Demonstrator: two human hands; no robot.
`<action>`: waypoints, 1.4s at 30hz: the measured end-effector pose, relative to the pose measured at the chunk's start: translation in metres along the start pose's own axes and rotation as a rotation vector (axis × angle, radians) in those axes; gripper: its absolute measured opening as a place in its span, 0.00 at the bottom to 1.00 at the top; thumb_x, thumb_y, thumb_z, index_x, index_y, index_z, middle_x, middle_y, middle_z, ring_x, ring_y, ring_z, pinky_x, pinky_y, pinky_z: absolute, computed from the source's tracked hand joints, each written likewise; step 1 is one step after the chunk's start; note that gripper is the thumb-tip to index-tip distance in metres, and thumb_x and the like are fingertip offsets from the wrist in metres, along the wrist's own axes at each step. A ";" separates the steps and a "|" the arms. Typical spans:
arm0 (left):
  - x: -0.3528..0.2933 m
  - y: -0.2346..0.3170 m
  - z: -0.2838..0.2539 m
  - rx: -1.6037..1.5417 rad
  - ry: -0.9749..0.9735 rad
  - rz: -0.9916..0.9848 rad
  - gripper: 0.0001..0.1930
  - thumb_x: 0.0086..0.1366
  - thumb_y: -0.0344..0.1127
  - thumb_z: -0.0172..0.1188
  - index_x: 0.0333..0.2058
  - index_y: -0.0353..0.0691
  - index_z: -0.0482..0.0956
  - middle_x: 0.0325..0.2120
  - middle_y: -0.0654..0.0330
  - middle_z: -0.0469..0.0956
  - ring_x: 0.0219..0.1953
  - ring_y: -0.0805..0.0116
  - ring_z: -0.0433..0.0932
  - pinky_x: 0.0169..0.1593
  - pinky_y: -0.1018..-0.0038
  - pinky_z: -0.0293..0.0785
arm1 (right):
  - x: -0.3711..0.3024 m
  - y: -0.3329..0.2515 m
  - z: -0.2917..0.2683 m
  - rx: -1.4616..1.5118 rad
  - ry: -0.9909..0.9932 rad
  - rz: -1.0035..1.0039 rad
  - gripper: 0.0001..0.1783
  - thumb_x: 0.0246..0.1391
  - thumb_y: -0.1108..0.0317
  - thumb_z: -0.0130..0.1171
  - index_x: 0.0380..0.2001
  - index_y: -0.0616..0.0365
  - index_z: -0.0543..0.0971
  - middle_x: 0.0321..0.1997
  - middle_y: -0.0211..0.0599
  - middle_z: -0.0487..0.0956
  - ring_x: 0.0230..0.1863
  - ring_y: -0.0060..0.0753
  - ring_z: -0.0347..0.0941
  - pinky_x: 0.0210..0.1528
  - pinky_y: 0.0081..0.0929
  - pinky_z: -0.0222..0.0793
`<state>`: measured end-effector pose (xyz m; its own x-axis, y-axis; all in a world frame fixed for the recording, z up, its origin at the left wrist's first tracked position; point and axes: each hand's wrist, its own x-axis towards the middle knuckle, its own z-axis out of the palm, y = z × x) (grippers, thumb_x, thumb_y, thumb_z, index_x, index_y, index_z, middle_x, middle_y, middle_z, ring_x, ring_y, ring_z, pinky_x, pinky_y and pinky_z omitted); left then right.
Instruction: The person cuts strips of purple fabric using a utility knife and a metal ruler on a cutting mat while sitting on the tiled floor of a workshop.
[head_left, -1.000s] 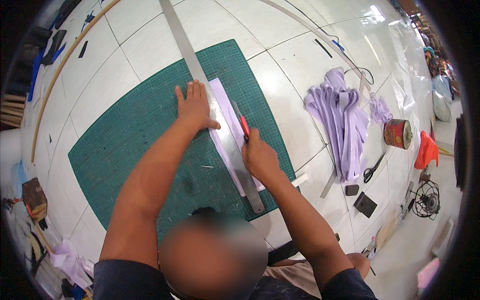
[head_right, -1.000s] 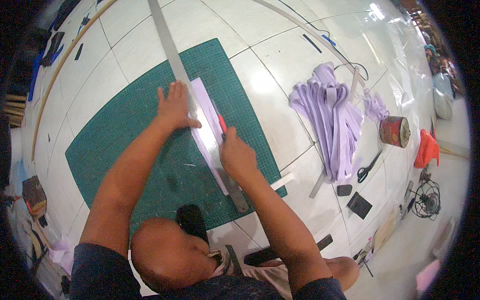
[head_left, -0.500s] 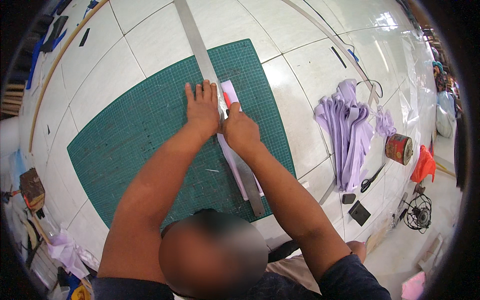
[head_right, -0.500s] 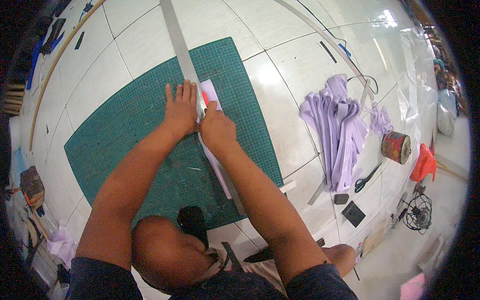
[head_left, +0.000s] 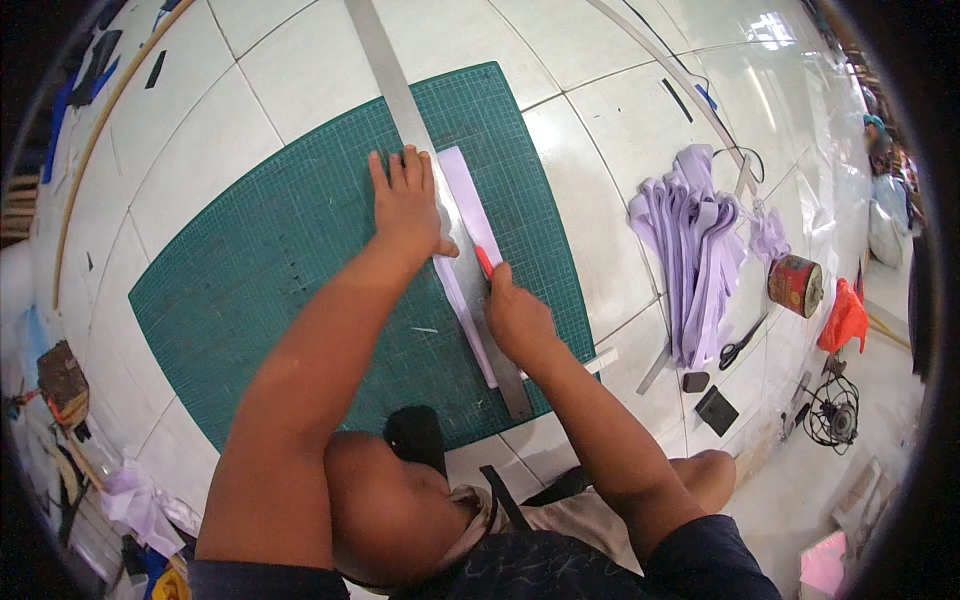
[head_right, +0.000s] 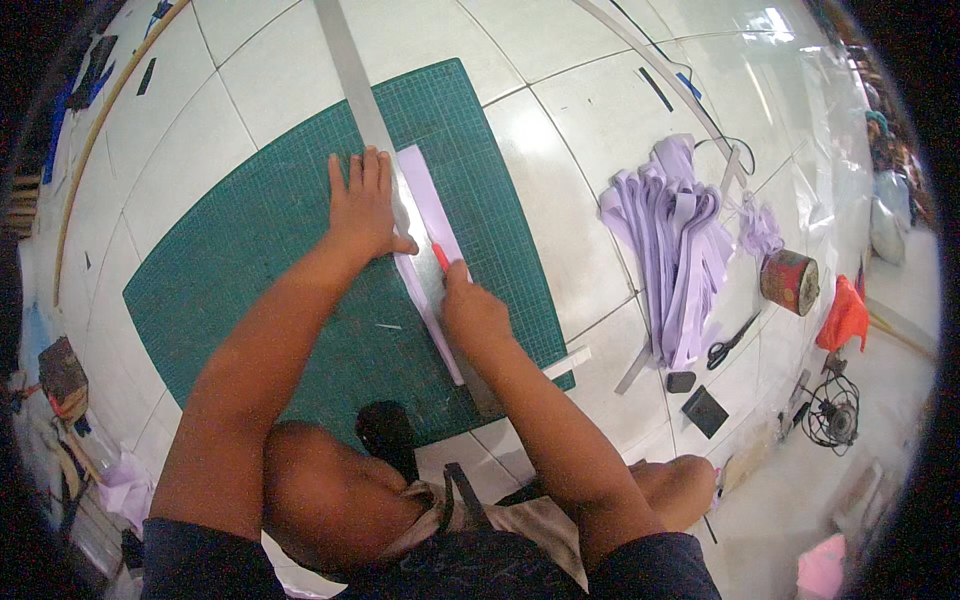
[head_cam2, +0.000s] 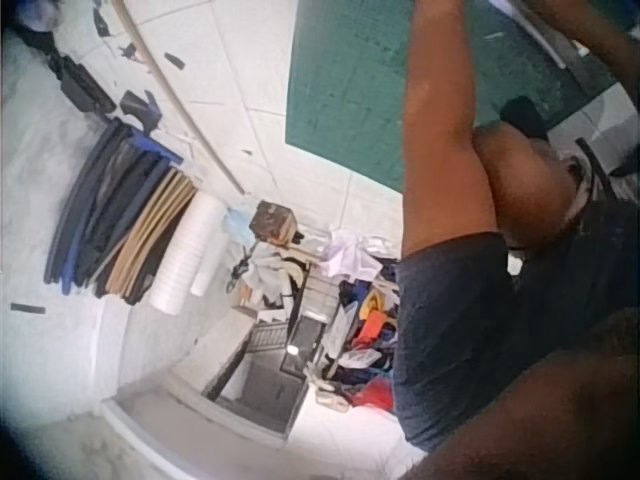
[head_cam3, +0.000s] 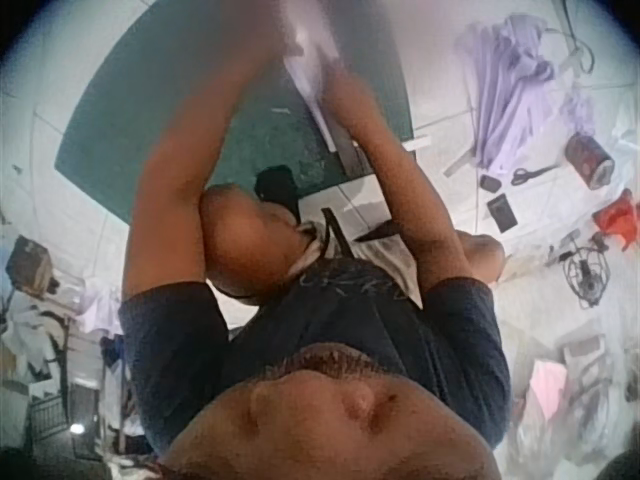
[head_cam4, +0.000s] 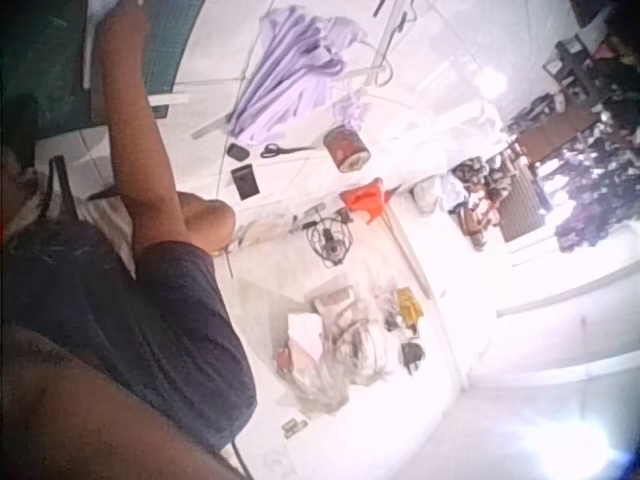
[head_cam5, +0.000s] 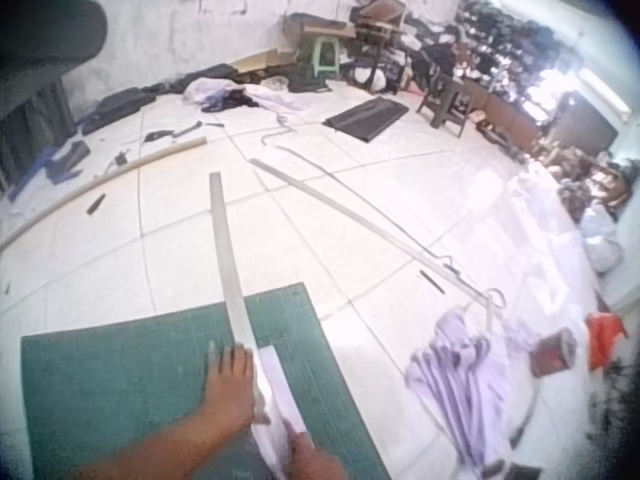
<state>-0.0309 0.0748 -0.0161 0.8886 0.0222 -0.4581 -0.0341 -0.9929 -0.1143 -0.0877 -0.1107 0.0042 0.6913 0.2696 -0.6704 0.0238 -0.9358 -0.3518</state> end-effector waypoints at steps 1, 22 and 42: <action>-0.001 0.000 0.000 0.009 -0.017 -0.003 0.74 0.33 0.73 0.73 0.69 0.27 0.49 0.71 0.40 0.50 0.72 0.43 0.52 0.71 0.37 0.34 | -0.009 0.005 0.002 -0.014 -0.022 0.026 0.12 0.62 0.67 0.48 0.44 0.60 0.62 0.33 0.63 0.81 0.38 0.68 0.79 0.39 0.61 0.73; 0.010 0.003 0.002 0.099 -0.077 -0.070 0.49 0.63 0.54 0.57 0.73 0.34 0.43 0.74 0.47 0.43 0.74 0.48 0.49 0.72 0.39 0.32 | 0.076 -0.056 -0.022 0.023 0.233 -0.171 0.17 0.60 0.64 0.53 0.45 0.62 0.63 0.37 0.60 0.82 0.41 0.63 0.81 0.43 0.55 0.75; 0.002 -0.001 -0.008 -0.022 -0.079 -0.031 0.72 0.37 0.69 0.74 0.71 0.29 0.45 0.72 0.43 0.47 0.73 0.44 0.50 0.72 0.39 0.36 | 0.004 -0.027 -0.027 0.033 0.204 -0.107 0.14 0.63 0.63 0.50 0.42 0.62 0.62 0.31 0.62 0.80 0.35 0.68 0.78 0.40 0.60 0.72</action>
<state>-0.0257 0.0749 -0.0097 0.8501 0.0609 -0.5230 0.0034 -0.9939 -0.1102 -0.0657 -0.0909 0.0284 0.8179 0.3124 -0.4832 0.0837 -0.8955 -0.4371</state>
